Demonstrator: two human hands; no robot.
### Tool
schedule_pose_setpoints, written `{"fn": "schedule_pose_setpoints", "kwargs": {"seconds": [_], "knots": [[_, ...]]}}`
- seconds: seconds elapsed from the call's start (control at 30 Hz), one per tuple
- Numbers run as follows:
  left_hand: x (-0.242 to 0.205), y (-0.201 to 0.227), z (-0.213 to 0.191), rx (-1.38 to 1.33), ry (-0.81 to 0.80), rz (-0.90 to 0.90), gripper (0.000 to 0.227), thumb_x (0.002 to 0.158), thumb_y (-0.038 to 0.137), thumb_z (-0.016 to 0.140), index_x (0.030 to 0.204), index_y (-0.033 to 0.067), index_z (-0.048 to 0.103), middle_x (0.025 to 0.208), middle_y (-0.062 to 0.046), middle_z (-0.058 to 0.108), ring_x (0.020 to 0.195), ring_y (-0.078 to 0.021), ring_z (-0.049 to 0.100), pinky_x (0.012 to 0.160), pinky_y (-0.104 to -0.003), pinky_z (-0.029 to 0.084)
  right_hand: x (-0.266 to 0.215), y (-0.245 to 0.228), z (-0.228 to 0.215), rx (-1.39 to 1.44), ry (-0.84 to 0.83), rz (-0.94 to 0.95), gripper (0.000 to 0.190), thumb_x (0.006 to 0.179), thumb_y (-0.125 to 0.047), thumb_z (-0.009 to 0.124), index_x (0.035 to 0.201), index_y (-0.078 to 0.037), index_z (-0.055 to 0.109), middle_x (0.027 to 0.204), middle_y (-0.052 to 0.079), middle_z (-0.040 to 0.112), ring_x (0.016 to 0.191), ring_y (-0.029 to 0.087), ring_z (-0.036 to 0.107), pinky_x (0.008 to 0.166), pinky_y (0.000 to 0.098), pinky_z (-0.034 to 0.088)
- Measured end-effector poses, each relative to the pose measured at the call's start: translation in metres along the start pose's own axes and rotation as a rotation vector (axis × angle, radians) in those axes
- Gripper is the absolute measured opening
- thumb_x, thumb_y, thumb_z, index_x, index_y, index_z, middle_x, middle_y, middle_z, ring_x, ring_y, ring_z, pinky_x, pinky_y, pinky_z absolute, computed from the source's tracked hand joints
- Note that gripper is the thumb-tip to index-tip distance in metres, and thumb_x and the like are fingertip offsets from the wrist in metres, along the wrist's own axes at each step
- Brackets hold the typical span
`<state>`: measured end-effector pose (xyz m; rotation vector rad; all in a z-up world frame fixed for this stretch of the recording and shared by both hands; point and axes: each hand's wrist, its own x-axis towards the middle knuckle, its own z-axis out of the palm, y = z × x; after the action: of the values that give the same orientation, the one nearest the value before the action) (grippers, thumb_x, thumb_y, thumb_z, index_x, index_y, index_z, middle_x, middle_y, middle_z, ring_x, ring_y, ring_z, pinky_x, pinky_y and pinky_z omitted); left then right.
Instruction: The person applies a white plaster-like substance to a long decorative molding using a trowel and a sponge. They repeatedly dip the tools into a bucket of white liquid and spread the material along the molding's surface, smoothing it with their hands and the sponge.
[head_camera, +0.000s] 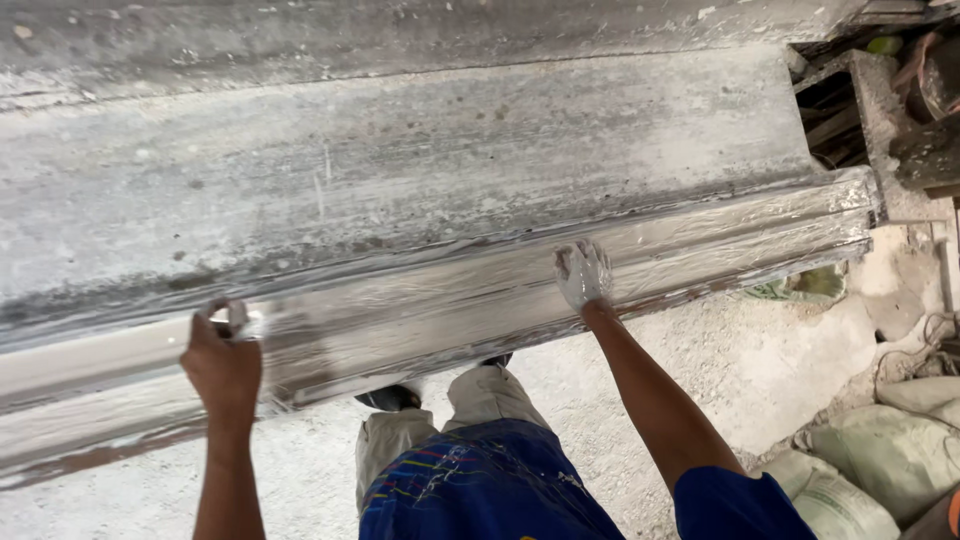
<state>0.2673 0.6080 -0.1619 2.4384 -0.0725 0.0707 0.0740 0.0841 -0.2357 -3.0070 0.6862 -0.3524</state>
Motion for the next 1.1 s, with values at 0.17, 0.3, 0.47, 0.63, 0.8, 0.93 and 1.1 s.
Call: {"fn": "schedule_pose_setpoints", "kwargs": {"seconds": [0.17,0.3,0.47,0.63,0.8,0.93,1.1], "knots": [[-0.008,0.015,-0.019,0.173,-0.031,0.152,0.027,0.097,0.013,0.065,0.122,0.0045,0.070,0.079,-0.009,0.072,0.064,-0.0246,0.069,0.057,-0.039,0.053,-0.005,-0.035,0.006,0.100,-0.093,0.095,0.022,0.094,-0.032,0.069,0.108,-0.015,0.067,0.124,0.011,0.064,0.121,0.038,0.054,0.104,0.0535,0.042],[-0.010,0.020,-0.046,0.289,-0.014,0.170,0.018,0.107,0.021,0.064,0.115,0.0061,0.071,0.086,-0.011,0.074,0.069,-0.0281,0.072,0.056,-0.040,0.055,0.003,-0.045,0.006,0.145,-0.046,0.095,0.027,0.085,-0.025,0.070,0.110,-0.016,0.068,0.116,0.008,0.065,0.119,0.039,0.054,0.106,0.0532,0.042],[-0.011,0.002,-0.082,0.494,-0.015,0.214,0.023,0.112,0.026,0.062,0.117,0.0065,0.072,0.086,-0.012,0.074,0.069,-0.0256,0.072,0.055,-0.037,0.056,0.001,-0.043,0.005,0.145,-0.038,0.102,0.019,0.086,-0.026,0.075,0.103,-0.019,0.069,0.115,0.008,0.065,0.115,0.038,0.054,0.102,0.0524,0.042],[0.000,-0.052,-0.135,0.420,-0.043,0.135,0.025,0.115,0.023,0.058,0.124,0.0038,0.071,0.083,-0.014,0.073,0.062,-0.0188,0.067,0.051,-0.032,0.051,0.000,-0.044,0.001,0.164,-0.095,0.160,0.016,0.088,-0.029,0.076,0.100,-0.021,0.069,0.114,0.005,0.064,0.113,0.036,0.054,0.104,0.0510,0.041],[0.038,-0.109,-0.149,0.349,0.248,0.100,0.009,0.113,0.002,0.060,0.114,-0.0033,0.067,0.088,-0.014,0.073,0.068,-0.0161,0.066,0.054,-0.030,0.047,0.000,-0.043,-0.002,0.154,-0.138,0.152,0.019,0.091,-0.033,0.076,0.100,-0.018,0.070,0.119,0.010,0.061,0.115,0.036,0.052,0.105,0.0537,0.039],[0.051,-0.119,-0.143,0.441,0.305,0.107,0.021,0.115,0.014,0.066,0.108,-0.0052,0.072,0.076,-0.013,0.071,0.062,-0.0177,0.065,0.051,-0.031,0.045,-0.001,-0.051,0.003,0.094,-0.317,0.195,0.036,0.085,-0.027,0.073,0.119,-0.020,0.063,0.128,0.009,0.059,0.123,0.033,0.054,0.106,0.0513,0.042],[0.057,-0.119,-0.141,0.432,0.256,0.060,0.029,0.118,0.017,0.072,0.101,-0.0069,0.072,0.069,-0.013,0.068,0.053,-0.0220,0.064,0.044,-0.035,0.044,-0.008,-0.088,0.030,0.053,-0.281,-0.080,0.051,0.084,-0.034,0.079,0.123,-0.006,0.061,0.140,0.022,0.053,0.129,0.041,0.048,0.111,0.0554,0.035]]}}
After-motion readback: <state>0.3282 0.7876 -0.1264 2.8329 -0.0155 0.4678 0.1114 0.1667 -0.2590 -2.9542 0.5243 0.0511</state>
